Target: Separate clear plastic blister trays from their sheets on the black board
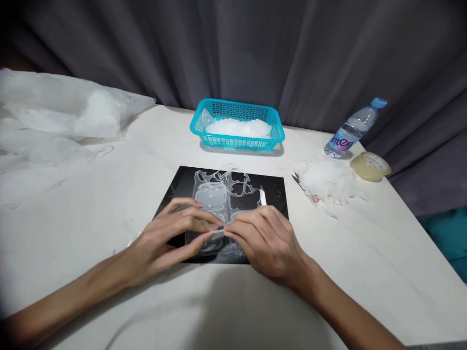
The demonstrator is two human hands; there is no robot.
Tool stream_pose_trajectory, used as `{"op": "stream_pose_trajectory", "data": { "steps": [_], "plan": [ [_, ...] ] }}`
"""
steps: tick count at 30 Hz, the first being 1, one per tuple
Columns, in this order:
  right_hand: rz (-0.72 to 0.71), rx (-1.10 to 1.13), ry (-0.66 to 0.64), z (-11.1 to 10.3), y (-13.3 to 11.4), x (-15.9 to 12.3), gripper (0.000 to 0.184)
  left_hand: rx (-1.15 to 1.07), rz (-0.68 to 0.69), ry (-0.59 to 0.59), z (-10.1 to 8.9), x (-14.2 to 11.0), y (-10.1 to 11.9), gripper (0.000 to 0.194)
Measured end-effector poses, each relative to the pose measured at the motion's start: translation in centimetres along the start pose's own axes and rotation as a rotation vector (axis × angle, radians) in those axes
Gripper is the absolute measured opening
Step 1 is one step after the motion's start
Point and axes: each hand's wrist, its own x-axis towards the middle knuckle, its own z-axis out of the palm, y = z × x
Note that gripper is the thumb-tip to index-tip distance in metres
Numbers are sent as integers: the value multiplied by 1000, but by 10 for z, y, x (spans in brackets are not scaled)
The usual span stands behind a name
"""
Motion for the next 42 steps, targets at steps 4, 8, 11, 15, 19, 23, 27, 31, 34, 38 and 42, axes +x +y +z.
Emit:
{"op": "stream_pose_trajectory", "data": {
  "steps": [4, 8, 11, 15, 19, 23, 27, 31, 34, 38, 42],
  "plan": [
    [-44, 30, -33, 2, -1, -4, 14, 38, -9, -4, 1, -2, 3, 17],
    [-110, 28, -49, 2, 0, -7, 19, 81, 5, 14, 3, -4, 3, 17],
    [-102, 18, -43, 3, 2, -7, 20, 99, 23, 39, 3, -3, 1, 19],
    [-76, -46, -63, 7, 7, -4, 13, 119, 50, 89, 1, -3, 0, 17],
    [-80, -60, -90, 9, 10, -2, 12, 130, 37, 81, 3, -2, 0, 16],
    [-97, -50, -99, 11, 10, -3, 14, 173, 30, 117, 7, -2, 0, 18],
    [-98, -51, -117, 12, 9, -4, 14, 207, 49, 135, 8, -3, 0, 17],
    [-100, -53, -124, 13, 10, -5, 17, 217, 61, 145, 8, -2, 1, 16],
    [-97, -63, -126, 13, 11, -6, 18, 236, 75, 150, 7, -1, 2, 16],
    [-94, -51, -121, 15, 10, -7, 14, 245, 74, 151, 7, -2, 3, 18],
    [-76, -27, -129, 17, 9, -6, 10, 236, 61, 155, 4, -3, 1, 19]
  ]
}}
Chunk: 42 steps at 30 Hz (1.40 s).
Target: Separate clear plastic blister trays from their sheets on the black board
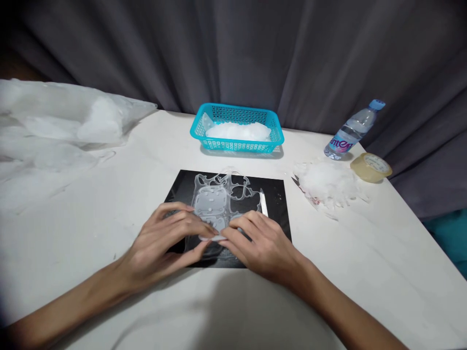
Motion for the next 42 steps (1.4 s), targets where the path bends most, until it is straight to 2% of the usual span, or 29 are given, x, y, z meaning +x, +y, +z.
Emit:
{"op": "stream_pose_trajectory", "data": {
  "steps": [4, 9, 25, 35, 42],
  "plan": [
    [51, 69, -50, 0, 2, 1, 14, -15, -42, -3, -2, 1, -2, 17],
    [123, 180, -49, -2, 2, 1, 16, -36, -45, -7, 4, -2, -1, 18],
    [118, 190, -113, 3, 3, -1, 16, 0, 5, 30, 5, -3, 0, 19],
    [249, 355, -101, 0, -1, 3, 10, 29, -1, 26, 1, -2, -2, 18],
    [224, 336, -117, 2, 0, 0, 9, 48, 7, 20, 2, -5, -3, 16]
  ]
}}
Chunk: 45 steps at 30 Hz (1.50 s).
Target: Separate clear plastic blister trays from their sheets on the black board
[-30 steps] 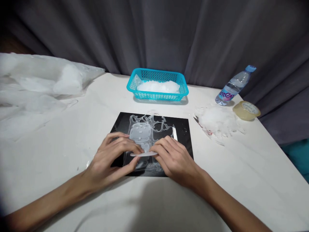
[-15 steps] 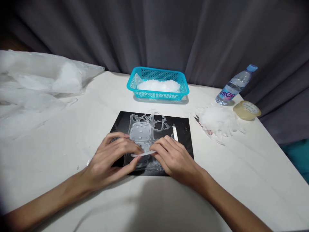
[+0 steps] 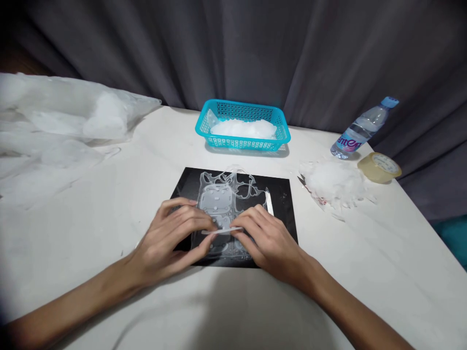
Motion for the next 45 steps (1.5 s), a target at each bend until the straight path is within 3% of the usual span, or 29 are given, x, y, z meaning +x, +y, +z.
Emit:
{"op": "stream_pose_trajectory", "data": {
  "steps": [20, 34, 45],
  "plan": [
    [-42, -78, -37, -1, 5, -1, 13, -47, -7, -10, 4, -2, 1, 20],
    [-96, -161, -42, -3, 7, -5, 13, -21, -8, 73, 8, -5, -5, 39],
    [-80, -147, -40, -5, 4, -5, 14, -13, 23, 69, 8, -1, -2, 37]
  ]
}}
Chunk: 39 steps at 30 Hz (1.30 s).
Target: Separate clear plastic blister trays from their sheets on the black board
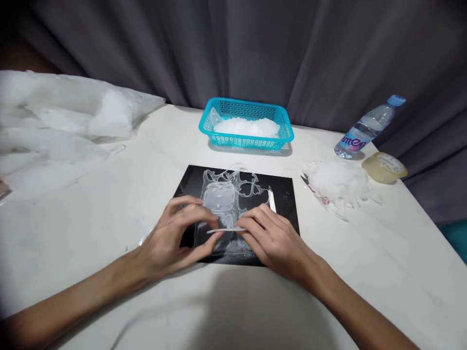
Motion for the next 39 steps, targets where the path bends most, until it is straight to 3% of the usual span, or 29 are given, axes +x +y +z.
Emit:
{"op": "stream_pose_trajectory", "data": {
  "steps": [8, 17, 20, 26, 39],
  "plan": [
    [-22, -27, 39, 2, 2, -5, 18, -47, -7, -27, -1, -3, 0, 41],
    [-25, -35, 82, 0, 1, -2, 18, -41, 17, -81, -4, -1, 1, 19],
    [9, -24, 123, -2, -5, 0, 17, -70, -51, -89, -4, 1, 4, 20],
    [12, -4, 92, -5, -17, -2, 21, -188, -132, -115, -8, 2, 12, 18],
    [23, 72, 14, -1, -12, 1, 16, -254, -168, -103, -9, 3, 17, 18]
  ]
}}
